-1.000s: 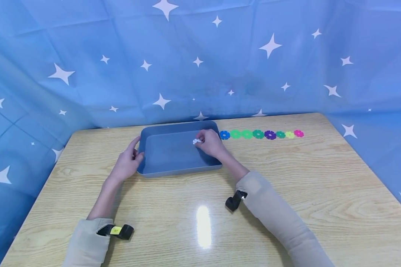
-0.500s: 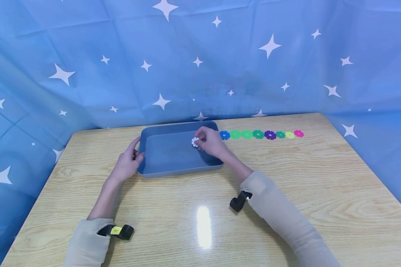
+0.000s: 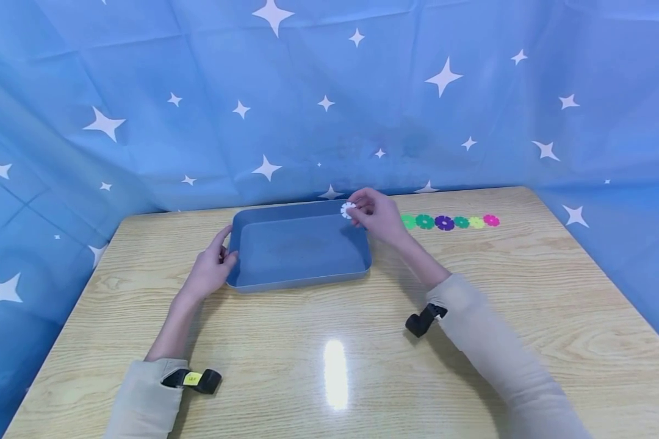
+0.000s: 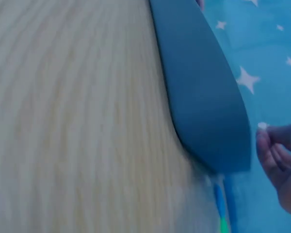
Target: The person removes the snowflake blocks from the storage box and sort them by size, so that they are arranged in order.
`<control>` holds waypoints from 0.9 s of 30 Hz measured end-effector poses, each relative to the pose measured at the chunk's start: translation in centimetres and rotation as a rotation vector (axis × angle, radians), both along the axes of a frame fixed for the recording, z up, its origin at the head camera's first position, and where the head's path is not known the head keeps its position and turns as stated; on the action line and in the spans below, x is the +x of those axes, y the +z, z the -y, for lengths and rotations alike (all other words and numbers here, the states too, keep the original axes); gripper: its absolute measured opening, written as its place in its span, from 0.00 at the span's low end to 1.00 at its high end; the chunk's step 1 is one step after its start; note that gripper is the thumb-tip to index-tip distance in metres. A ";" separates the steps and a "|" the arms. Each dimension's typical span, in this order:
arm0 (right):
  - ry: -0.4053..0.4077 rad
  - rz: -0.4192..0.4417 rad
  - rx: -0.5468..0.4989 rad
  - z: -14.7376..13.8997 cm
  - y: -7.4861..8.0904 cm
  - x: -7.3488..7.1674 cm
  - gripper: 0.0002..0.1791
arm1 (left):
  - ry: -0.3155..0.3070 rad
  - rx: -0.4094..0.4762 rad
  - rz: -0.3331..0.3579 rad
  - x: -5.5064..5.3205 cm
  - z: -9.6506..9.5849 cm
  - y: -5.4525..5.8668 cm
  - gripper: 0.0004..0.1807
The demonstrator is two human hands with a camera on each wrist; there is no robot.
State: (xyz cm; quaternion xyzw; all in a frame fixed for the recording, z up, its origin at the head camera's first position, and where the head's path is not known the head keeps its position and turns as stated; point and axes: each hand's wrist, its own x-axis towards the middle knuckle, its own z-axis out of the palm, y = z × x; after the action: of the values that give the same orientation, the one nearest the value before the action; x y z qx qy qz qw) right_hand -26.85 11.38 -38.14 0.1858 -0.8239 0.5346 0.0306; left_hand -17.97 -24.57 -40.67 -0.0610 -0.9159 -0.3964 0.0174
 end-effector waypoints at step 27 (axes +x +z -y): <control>-0.303 0.078 0.069 -17.6 1.1 -0.6 0.18 | 0.010 0.057 0.046 0.2 0.2 0.2 0.33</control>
State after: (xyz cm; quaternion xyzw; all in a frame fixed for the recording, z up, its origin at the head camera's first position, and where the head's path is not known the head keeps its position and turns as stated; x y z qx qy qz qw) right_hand -27.47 29.00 -37.01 0.0393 -0.8609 0.5020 0.0724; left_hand -17.72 -24.72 -40.49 -0.0471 -0.9046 -0.4237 0.0001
